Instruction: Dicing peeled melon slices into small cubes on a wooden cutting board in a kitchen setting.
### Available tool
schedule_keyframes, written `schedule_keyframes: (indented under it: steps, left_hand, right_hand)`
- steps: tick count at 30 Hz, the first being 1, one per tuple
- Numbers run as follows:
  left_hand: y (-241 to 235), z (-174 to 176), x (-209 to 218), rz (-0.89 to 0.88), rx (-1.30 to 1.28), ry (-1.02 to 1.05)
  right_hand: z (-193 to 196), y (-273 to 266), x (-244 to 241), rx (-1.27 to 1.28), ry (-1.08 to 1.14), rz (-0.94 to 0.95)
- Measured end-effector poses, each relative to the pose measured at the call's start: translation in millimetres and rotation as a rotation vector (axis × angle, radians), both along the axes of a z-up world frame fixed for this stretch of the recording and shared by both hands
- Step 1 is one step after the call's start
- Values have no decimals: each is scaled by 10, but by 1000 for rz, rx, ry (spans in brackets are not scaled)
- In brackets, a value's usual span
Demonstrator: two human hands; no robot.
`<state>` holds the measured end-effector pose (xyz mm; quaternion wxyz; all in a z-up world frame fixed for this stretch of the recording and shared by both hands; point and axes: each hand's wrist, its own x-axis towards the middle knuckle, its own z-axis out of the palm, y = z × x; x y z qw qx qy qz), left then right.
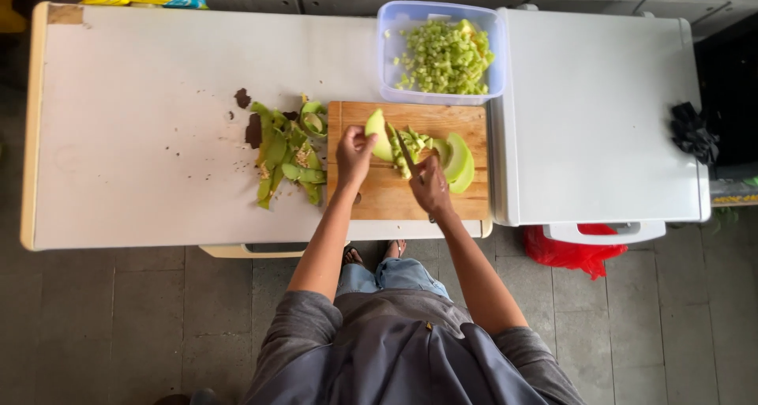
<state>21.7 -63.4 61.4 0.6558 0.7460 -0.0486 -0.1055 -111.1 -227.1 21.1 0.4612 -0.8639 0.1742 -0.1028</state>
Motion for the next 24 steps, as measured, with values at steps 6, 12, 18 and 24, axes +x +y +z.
schedule_keyframes:
  steps: [6,12,18,24]
  left_hand:
    - [323,155,12,167,138,-199]
    - [322,-392,-52,-29,268,-500]
    - [514,-663,-173,-320,425,-448]
    - [570,-434,-166,-303,610,-600]
  right_hand:
    - [307,546,110,176,208,7]
    - [200,361,45,-18,263,-156]
    - [568,582,-12,133,231,-73]
    - [560,760,12,-125,274,31]
